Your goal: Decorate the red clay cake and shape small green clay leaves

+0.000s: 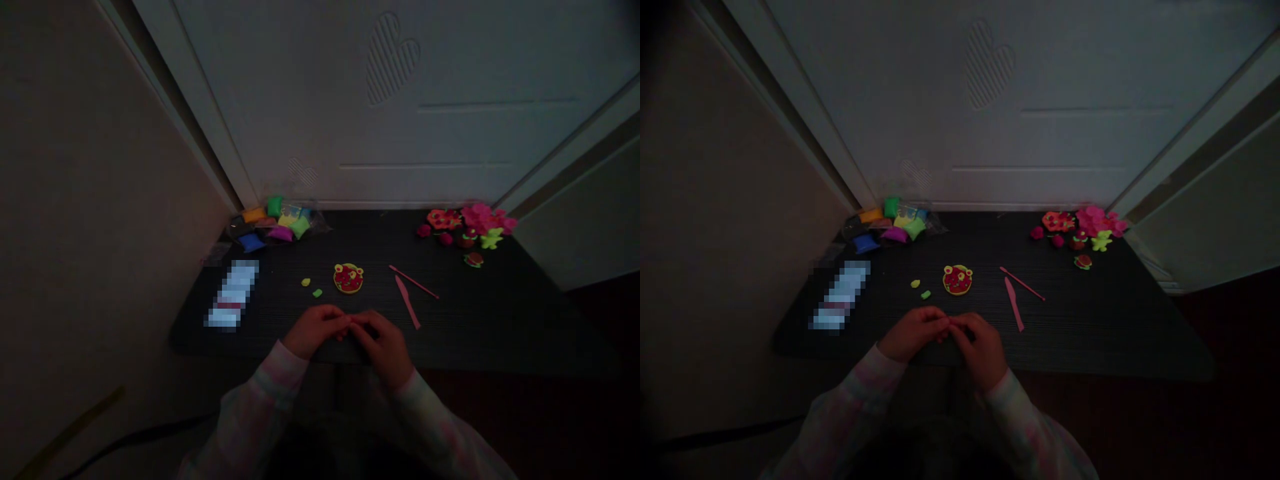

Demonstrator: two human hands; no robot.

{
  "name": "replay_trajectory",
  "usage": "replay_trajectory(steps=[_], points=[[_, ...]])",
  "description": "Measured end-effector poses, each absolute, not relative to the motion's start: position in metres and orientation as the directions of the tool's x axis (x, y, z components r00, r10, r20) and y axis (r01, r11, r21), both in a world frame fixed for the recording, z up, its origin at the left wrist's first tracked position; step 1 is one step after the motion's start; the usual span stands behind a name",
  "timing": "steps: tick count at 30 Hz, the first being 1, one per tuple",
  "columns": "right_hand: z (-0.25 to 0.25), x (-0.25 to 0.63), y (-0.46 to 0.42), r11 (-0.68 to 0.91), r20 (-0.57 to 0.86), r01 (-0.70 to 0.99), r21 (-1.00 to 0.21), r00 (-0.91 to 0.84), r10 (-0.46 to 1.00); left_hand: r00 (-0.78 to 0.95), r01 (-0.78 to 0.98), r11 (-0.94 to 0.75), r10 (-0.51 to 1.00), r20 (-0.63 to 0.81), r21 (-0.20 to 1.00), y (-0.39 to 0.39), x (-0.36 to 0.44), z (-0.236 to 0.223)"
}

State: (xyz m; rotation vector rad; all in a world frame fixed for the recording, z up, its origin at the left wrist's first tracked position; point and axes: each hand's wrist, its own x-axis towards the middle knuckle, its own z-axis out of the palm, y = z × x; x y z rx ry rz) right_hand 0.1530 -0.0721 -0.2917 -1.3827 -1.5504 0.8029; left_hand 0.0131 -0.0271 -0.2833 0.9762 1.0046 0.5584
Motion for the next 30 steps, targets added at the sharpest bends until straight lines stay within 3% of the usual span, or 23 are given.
replay_trajectory(steps=[17, 30], points=[[-0.288, 0.153, -0.071, 0.161, 0.186, 0.417, -0.894, 0.02, 0.982, 0.432, 0.058, 0.476, 0.781, -0.452, 0.878, -0.028, 0.013, -0.279], [-0.29, 0.154, -0.072, 0.251, 0.235, 0.343, -0.905, -0.089, 0.968, 0.413, 0.035, 0.463, 0.8, -0.435, 0.886, -0.027, 0.012, -0.286]])
